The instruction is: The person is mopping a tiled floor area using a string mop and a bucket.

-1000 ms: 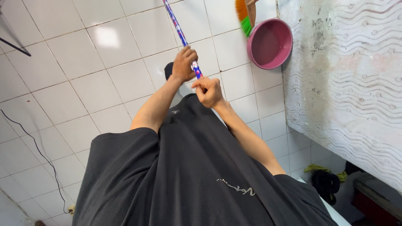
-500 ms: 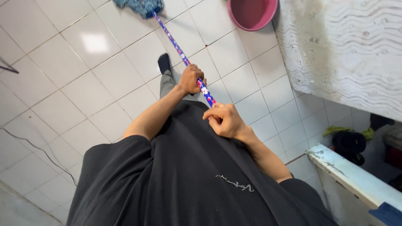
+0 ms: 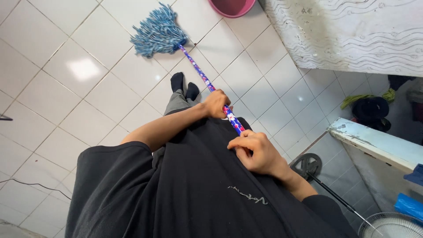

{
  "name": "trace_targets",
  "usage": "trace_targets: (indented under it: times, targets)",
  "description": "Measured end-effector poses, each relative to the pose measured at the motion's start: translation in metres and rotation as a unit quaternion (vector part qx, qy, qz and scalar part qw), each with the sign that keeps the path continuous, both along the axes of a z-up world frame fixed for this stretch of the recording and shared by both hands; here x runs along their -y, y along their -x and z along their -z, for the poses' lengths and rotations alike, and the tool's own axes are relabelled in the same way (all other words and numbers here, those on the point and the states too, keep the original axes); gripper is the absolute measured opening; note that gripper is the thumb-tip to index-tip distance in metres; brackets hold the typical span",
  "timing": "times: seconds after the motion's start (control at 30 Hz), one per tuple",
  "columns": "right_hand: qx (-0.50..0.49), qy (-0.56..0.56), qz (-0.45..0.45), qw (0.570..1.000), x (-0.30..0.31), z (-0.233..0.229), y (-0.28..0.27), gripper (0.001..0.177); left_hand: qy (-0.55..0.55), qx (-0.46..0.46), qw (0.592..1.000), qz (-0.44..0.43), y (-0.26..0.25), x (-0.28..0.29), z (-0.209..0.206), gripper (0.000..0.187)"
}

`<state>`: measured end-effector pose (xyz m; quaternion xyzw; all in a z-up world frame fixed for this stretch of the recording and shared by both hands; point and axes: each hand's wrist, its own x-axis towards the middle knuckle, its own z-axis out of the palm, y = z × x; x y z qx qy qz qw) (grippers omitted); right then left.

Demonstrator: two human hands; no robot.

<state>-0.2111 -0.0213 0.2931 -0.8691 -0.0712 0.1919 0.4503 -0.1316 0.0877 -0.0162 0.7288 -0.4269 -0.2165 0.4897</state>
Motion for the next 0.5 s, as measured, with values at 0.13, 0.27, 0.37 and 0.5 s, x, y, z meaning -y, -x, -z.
trace_targets:
  times: [0.13,0.27,0.37,0.5]
  targets:
    - [-0.007,0.020,0.029,0.999,-0.010,-0.009,-0.002,0.018,-0.005,-0.009,0.999,0.037,-0.009,0.010,-0.017,0.036]
    - [-0.009,0.042,0.059,0.997,-0.023,-0.013,-0.014,0.016,-0.010,-0.032,0.995,0.091,-0.025,0.014,-0.030,0.031]
    - [0.006,0.047,0.065,0.997,-0.033,-0.014,-0.026,0.014,0.001,-0.041,0.994,0.104,-0.032,0.015,-0.028,0.030]
    - [0.036,0.025,0.071,0.996,-0.040,-0.015,-0.040,0.011,0.013,-0.057,0.993,0.099,-0.046,0.010,-0.031,0.030]
